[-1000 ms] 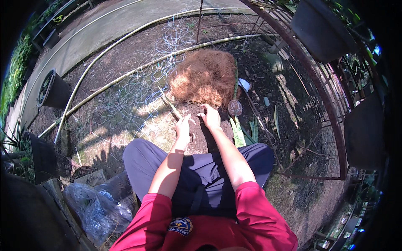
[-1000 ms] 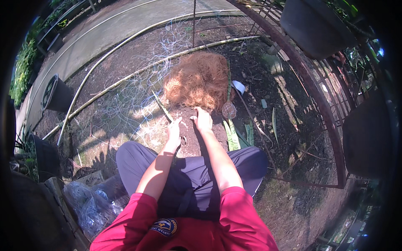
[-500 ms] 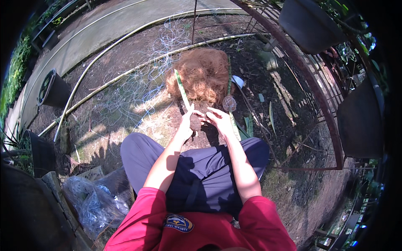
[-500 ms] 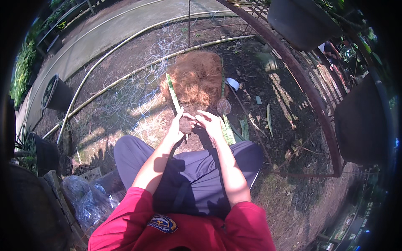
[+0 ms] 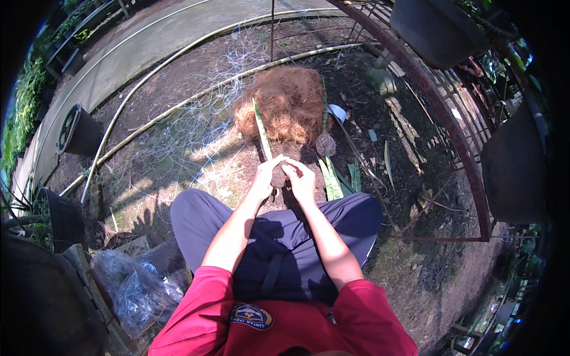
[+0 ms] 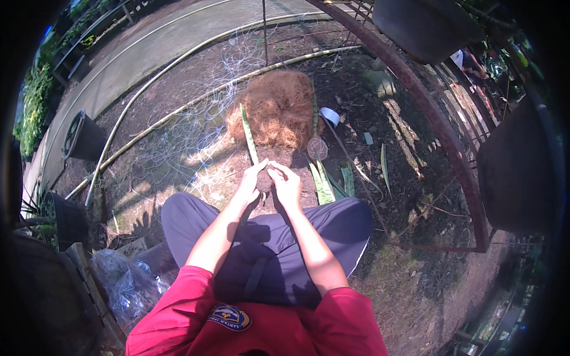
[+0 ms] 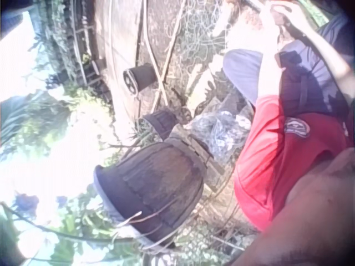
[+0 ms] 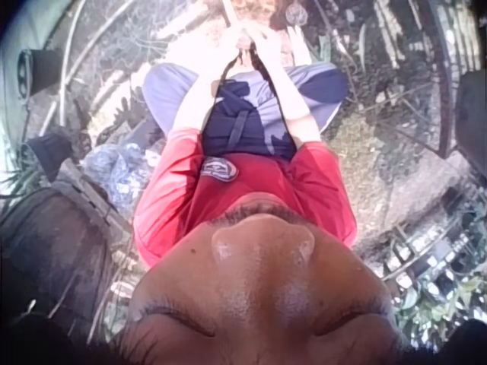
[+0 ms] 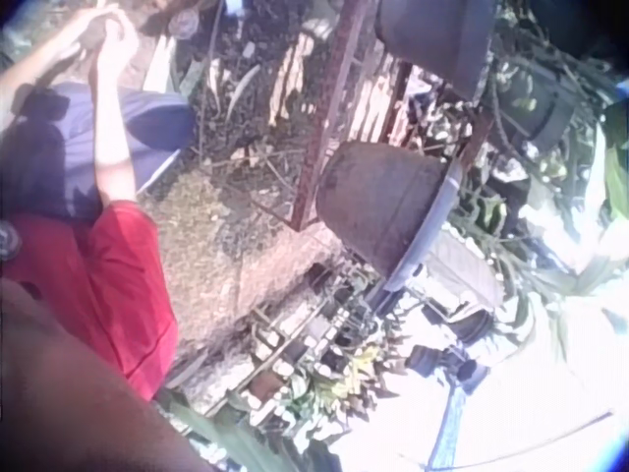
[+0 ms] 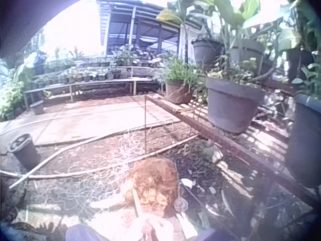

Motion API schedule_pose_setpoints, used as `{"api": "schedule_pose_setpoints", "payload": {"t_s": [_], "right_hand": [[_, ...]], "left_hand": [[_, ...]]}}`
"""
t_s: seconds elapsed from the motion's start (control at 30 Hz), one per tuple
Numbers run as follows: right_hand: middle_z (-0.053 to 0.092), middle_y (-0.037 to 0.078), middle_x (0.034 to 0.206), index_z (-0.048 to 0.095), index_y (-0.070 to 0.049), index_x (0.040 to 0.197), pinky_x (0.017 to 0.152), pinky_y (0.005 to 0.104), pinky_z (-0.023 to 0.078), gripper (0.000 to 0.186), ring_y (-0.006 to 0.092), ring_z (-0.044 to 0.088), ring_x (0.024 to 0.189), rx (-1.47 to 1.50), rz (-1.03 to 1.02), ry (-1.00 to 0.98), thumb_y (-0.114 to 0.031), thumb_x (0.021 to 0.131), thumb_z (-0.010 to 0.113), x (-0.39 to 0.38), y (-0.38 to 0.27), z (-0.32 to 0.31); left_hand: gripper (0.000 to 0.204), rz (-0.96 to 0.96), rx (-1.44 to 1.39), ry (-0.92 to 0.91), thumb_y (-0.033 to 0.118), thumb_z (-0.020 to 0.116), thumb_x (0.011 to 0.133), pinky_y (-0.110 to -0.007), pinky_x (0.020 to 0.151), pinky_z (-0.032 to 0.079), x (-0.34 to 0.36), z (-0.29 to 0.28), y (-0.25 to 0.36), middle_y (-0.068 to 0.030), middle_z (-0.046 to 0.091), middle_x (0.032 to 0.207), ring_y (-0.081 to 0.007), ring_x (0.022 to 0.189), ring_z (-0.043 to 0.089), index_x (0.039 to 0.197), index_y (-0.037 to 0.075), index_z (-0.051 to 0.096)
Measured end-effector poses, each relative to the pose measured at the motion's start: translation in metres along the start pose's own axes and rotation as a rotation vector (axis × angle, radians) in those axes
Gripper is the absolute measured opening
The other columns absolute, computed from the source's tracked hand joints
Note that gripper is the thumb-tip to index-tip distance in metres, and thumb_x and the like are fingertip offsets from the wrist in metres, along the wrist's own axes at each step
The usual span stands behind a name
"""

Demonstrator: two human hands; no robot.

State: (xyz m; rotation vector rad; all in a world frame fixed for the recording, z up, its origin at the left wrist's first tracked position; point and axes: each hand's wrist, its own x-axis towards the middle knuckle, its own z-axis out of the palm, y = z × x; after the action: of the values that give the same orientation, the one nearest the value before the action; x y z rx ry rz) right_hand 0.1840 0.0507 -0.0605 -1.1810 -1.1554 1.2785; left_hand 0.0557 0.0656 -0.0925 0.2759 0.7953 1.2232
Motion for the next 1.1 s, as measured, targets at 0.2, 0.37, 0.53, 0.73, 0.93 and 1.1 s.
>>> {"api": "schedule_pose_setpoints", "payload": {"t_s": [0.2,0.37,0.53,0.73,0.93,1.1], "right_hand": [[0.069,0.007,0.098,0.067,0.0,0.111,0.071,0.0213,0.052,0.023,0.0083,0.064,0.081,0.296,0.269,-0.051,-0.012,0.091,0.067,0.005,0.005,-0.016],[0.067,0.017,0.097,0.067,-0.002,0.114,0.081,0.0346,0.051,0.035,0.027,0.065,0.085,-0.425,-0.209,-0.028,-0.029,0.094,0.061,-0.007,0.011,-0.005],[0.037,0.028,0.136,0.035,0.001,0.145,0.103,0.0493,0.036,0.068,0.0421,0.04,0.121,-0.809,-0.371,-0.154,-0.028,0.09,0.062,-0.028,0.008,0.024],[0.039,0.026,0.141,0.037,-0.002,0.145,0.105,0.0473,0.037,0.066,0.04,0.041,0.127,-0.903,-0.491,-0.153,-0.029,0.089,0.063,-0.022,0.001,0.02],[0.036,0.023,0.147,0.035,-0.004,0.146,0.11,0.0473,0.033,0.068,0.0407,0.037,0.133,-0.649,-0.406,-0.167,-0.027,0.089,0.063,-0.026,-0.003,0.023],[0.036,0.02,0.149,0.032,-0.006,0.148,0.115,0.0506,0.024,0.07,0.0399,0.028,0.141,-0.567,-0.532,-0.227,-0.02,0.087,0.064,-0.027,-0.002,0.018]], "left_hand": [[0.028,0.057,0.11,-0.045,0.014,0.059,0.093,-0.031,0.078,0.054,-0.01,0.012,0.007,-0.0099,0.069,0.098,-0.018,0.09,0.067,0.114,-0.004,0.065],[0.023,0.078,0.023,0.049,0.013,0.062,0.091,-0.03,0.077,0.055,-0.005,0.009,-0.002,-0.0104,0.069,0.096,-0.019,0.088,0.067,0.107,-0.003,0.066],[0.018,0.035,-0.18,0.213,0.014,0.066,0.088,-0.031,0.072,0.053,0.015,-0.03,-0.01,-0.0106,0.067,0.091,-0.0201,0.083,0.066,0.099,0.0,0.067],[0.022,-0.114,-0.077,0.273,0.021,0.064,0.087,-0.034,0.067,0.056,0.005,-0.014,0.01,-0.0075,0.059,0.087,-0.0217,0.079,0.063,0.104,0.01,0.055],[0.014,-0.059,-0.052,0.268,0.023,0.06,0.088,-0.032,0.067,0.052,0.015,-0.028,-0.002,-0.0038,0.061,0.082,-0.0185,0.076,0.061,0.096,0.012,0.061],[0.013,-0.038,-0.163,0.071,0.022,0.058,0.09,-0.03,0.069,0.052,0.014,-0.017,0.0,-0.0035,0.066,0.086,-0.0176,0.08,0.064,0.095,0.011,0.063]]}}
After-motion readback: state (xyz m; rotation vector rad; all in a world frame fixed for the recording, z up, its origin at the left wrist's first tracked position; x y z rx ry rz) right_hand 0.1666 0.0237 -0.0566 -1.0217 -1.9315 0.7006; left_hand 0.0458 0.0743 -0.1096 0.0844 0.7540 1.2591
